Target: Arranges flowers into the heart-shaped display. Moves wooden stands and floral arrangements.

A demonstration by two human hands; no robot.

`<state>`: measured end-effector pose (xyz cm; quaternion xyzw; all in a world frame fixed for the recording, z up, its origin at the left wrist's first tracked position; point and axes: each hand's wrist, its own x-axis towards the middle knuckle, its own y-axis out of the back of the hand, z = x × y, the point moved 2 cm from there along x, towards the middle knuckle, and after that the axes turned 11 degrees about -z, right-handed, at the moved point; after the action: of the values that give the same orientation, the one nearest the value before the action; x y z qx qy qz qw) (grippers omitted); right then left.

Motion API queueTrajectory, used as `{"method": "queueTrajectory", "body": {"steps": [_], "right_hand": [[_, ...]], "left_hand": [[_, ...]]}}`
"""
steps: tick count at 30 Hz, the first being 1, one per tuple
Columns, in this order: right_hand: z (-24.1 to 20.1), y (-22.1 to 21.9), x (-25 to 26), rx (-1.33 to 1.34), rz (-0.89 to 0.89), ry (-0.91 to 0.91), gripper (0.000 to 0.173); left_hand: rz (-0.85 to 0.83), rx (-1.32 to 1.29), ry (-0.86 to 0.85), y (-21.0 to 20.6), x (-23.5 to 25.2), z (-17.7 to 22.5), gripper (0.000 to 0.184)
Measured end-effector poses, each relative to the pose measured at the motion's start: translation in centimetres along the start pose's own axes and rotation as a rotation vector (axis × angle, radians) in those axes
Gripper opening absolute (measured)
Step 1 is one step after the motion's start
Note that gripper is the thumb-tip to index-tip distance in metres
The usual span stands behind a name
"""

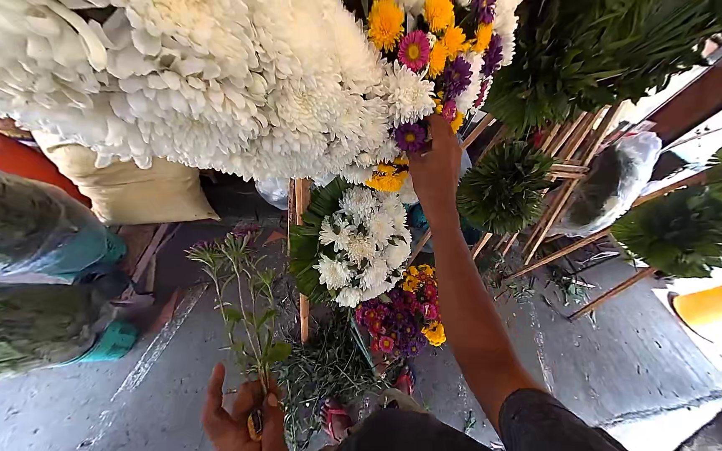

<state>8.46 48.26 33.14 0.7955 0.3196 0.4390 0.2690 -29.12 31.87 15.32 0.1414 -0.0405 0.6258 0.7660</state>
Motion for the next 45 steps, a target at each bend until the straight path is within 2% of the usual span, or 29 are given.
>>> {"method": "queueTrajectory", "body": {"steps": [2, 5, 7, 9, 10, 11, 15, 19, 24, 27, 29, 32, 34, 36, 38, 41, 45], "right_hand": [[0.2, 0.5, -5.0, 0.213, 0.048, 0.073, 0.050], [-0.9, -0.6, -13.1, 0.584, -0.074, 0.103, 0.033], [-2.8, -1.0, -17.7, 0.812, -0.345, 0.204, 0.025], [-4.4, -0.8, -20.8, 1.013, -0.695, 0.268, 0.036], [-4.8, -0.8, -21.9, 1.107, -0.812, 0.258, 0.041], [-4.8, -0.9, -22.7, 1.199, -0.858, 0.212, 0.039], [-2.3, -1.4, -23.7, 1.452, -0.717, -0.010, 0.023], [1.3, 0.1, -23.3, 1.504, -0.640, 0.028, 0.021], [5.3, 3.0, -23.9, 1.372, -0.621, 0.129, 0.016], [8.4, 4.1, -26.0, 1.359, -0.485, 0.231, 0.019], [10.6, 5.5, -26.3, 1.420, -0.336, 0.255, 0.018], [14.9, 7.2, -23.9, 1.636, -0.226, 0.042, 0.016], [17.9, 6.8, -23.0, 1.742, -0.305, -0.211, 0.016], [20.0, 5.7, -23.1, 1.807, -0.416, -0.409, 0.019], [21.2, 4.8, -23.9, 1.889, -0.496, -0.542, 0.019], [22.7, 4.5, -25.2, 1.990, -0.566, -0.664, 0.019], [25.2, 4.7, -25.7, 2.071, -0.566, -0.719, 0.020]], "left_hand": [[0.004, 0.099, -0.040, 0.4, -0.6, -0.3, 0.061], [-0.050, 0.186, -0.094, 0.1, -0.9, -0.1, 0.041], [-0.114, 0.208, -0.104, -0.8, -0.6, 0.3, 0.037], [-0.155, 0.277, -0.130, -2.3, 0.0, 1.3, 0.032], [-0.170, 0.329, -0.135, -3.1, 0.1, 1.7, 0.031], [-0.183, 0.379, -0.130, -3.9, 0.1, 2.1, 0.030], [-0.208, 0.331, -0.052, -6.7, -0.2, 2.5, 0.033], [-0.200, -0.004, 0.058, -10.1, -1.0, 2.6, 0.033], [0.101, -0.517, 0.338, -15.7, -0.9, 2.1, 0.030], [0.315, -0.562, 0.438, -18.1, -0.5, 0.5, 0.025], [0.374, -0.480, 0.438, -19.2, -0.8, -0.6, 0.024], [0.211, -0.158, 0.440, -21.4, -2.2, 0.1, 0.022], [0.044, 0.095, 0.438, -23.7, -3.2, 1.7, 0.024], [-0.110, 0.232, 0.403, -26.4, -3.9, 3.3, 0.026], [-0.220, 0.264, 0.363, -28.9, -4.3, 4.4, 0.035], [-0.305, 0.185, 0.319, -32.0, -4.6, 5.6, 0.065], [-0.332, 0.195, 0.342, -34.5, -4.4, 6.5, 0.071]]}}
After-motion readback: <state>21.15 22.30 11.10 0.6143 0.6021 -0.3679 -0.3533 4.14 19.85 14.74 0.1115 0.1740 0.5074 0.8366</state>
